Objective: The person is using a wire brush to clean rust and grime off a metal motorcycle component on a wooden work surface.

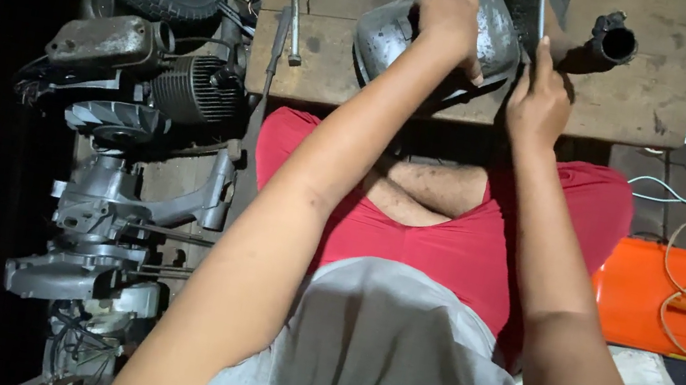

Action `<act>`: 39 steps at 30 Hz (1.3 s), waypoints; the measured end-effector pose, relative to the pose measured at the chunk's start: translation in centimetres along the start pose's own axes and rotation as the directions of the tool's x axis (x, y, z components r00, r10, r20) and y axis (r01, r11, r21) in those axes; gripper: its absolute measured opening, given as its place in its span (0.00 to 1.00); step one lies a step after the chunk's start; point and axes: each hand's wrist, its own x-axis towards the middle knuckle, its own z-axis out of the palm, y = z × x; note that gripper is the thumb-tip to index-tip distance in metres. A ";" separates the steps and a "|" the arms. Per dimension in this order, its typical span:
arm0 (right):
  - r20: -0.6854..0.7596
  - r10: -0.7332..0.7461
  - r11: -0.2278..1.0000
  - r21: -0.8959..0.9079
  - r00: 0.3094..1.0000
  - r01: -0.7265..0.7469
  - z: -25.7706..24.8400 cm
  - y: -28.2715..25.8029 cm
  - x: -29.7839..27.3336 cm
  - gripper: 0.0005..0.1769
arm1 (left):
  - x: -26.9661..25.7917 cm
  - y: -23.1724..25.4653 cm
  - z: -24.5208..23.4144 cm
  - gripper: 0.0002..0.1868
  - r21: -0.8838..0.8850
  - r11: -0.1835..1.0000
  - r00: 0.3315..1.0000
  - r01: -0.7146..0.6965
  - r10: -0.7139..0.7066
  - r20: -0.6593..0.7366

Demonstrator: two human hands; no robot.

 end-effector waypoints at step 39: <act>-0.082 0.035 0.996 -0.084 0.996 -0.042 2.1 1.0 -1.3 0.32 | 0.3 -0.2 1.1 0.80 -0.008 1.000 0.994 -0.030 0.029 -0.109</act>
